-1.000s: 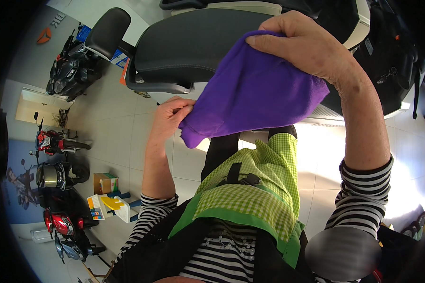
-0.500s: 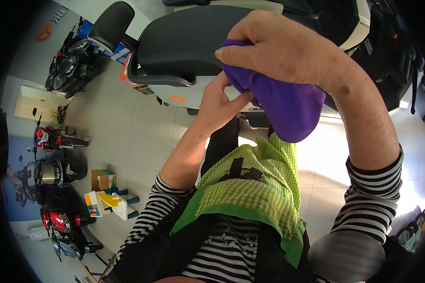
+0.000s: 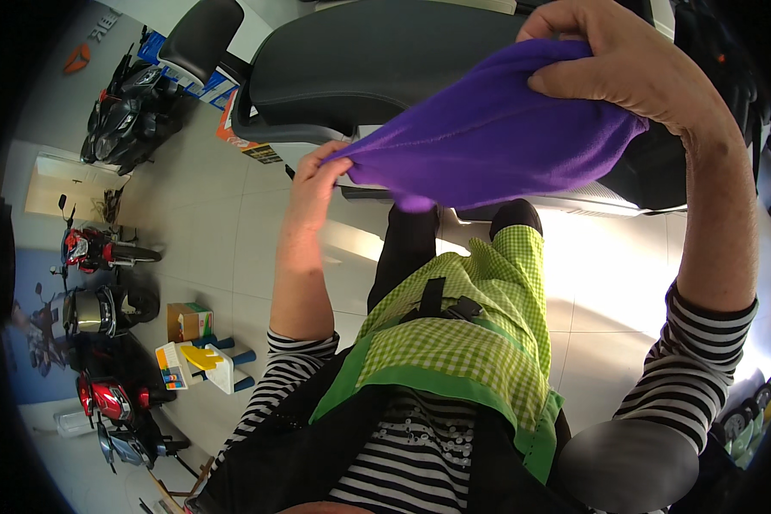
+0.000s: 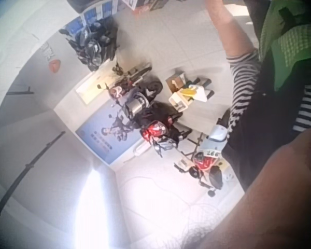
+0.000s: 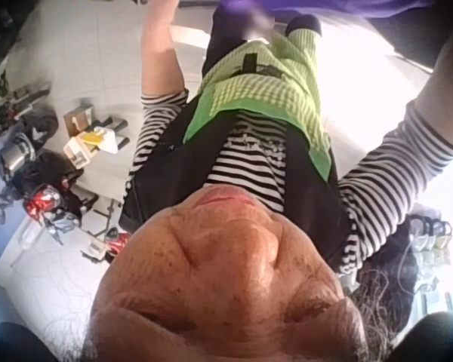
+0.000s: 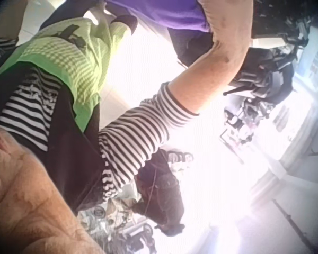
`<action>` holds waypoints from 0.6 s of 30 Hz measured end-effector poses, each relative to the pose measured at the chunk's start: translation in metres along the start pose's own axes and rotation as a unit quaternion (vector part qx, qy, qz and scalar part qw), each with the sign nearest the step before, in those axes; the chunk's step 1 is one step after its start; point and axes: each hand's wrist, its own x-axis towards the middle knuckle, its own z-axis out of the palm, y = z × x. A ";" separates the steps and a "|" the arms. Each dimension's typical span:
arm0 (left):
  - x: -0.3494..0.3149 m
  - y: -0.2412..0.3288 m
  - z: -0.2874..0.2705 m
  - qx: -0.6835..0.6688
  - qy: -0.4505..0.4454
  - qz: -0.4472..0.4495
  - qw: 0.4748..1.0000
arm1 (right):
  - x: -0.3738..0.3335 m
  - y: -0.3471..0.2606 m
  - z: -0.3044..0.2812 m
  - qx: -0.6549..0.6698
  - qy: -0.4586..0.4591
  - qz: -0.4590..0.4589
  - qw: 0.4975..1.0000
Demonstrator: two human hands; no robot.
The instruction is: The person wipes the seat of a white motorcycle with a purple cloth. They repeatedly wipe the top and sides of the seat, folding the cloth and repositioning it to cover different areas. The person continues wiping the same seat throughout the clip.
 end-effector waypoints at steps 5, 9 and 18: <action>-0.015 0.009 -0.025 -0.173 0.017 0.078 0.982 | 0.001 0.025 0.010 0.096 0.018 -0.042 0.994; -0.038 0.011 -0.030 -0.111 -0.071 0.122 0.984 | -0.003 0.031 0.021 0.136 0.036 -0.047 0.989; -0.054 -0.020 -0.022 0.031 -0.170 0.022 0.985 | -0.038 0.029 0.054 0.306 -0.131 0.005 0.943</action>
